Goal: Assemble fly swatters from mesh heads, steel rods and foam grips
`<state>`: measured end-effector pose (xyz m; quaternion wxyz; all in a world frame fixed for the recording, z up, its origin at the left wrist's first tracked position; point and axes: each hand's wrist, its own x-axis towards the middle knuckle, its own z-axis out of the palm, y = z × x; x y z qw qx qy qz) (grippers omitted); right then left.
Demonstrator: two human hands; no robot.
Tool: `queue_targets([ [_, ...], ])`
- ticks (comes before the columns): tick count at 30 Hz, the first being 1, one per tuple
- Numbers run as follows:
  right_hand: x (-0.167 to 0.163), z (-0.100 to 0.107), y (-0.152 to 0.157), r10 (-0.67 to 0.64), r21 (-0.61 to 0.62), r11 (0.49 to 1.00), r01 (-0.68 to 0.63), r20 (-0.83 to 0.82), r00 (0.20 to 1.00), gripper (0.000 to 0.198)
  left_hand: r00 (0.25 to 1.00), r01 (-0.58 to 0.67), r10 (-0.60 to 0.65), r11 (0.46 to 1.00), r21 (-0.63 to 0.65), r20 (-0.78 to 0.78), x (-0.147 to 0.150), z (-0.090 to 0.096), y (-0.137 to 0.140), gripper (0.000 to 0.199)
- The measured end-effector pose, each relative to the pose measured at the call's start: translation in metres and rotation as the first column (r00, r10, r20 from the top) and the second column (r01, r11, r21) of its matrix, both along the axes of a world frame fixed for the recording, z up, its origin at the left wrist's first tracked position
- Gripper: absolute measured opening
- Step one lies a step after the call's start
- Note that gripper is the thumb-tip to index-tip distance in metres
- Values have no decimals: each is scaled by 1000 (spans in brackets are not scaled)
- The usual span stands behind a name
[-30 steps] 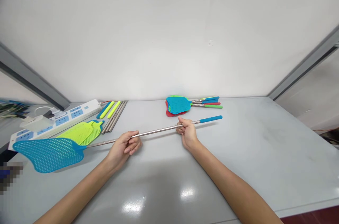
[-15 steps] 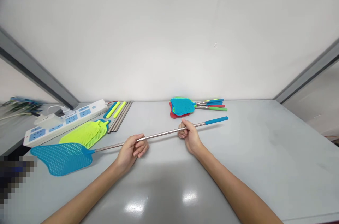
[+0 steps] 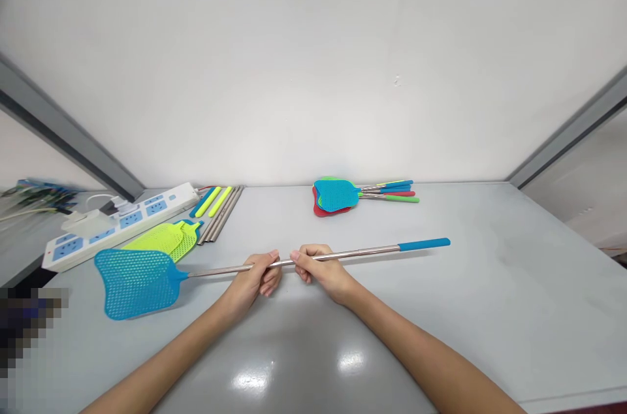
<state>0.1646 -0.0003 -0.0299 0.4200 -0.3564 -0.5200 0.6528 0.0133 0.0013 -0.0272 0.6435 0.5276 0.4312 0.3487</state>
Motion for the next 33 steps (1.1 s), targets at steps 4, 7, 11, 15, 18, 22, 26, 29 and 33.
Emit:
queue_targets([
  [4,0,-6,2,-102,-31,994,102,-15,995,43,1000,-29,29,999,25,-9,-1,-5,1,47],
  [7,1,-11,5,-184,-102,980,173,-112,976,45,998,-68,67,994,88,9,-2,-10,1,44],
  [11,2,-13,9,-265,-182,957,224,-251,931,43,979,-187,176,975,118,98,-4,-11,2,40],
  [15,5,-14,11,-426,-238,900,365,-308,851,43,909,-360,326,928,95,258,-9,-10,7,40],
  [18,8,-15,13,-487,-235,872,430,-321,812,43,796,-526,469,849,55,381,-13,-10,14,30],
  [22,11,-16,14,-495,-199,869,453,-336,801,43,664,-628,552,778,-25,505,-18,-5,18,26],
  [26,11,-16,15,-491,-193,871,452,-354,796,42,589,-686,601,725,-60,541,-20,-3,19,28],
  [29,11,-18,15,-450,-165,893,418,-338,827,42,580,-736,647,677,-22,495,-20,-4,21,20],
  [33,11,-23,15,-394,-83,919,386,-257,883,45,609,-756,641,648,96,467,-18,-6,21,21],
])
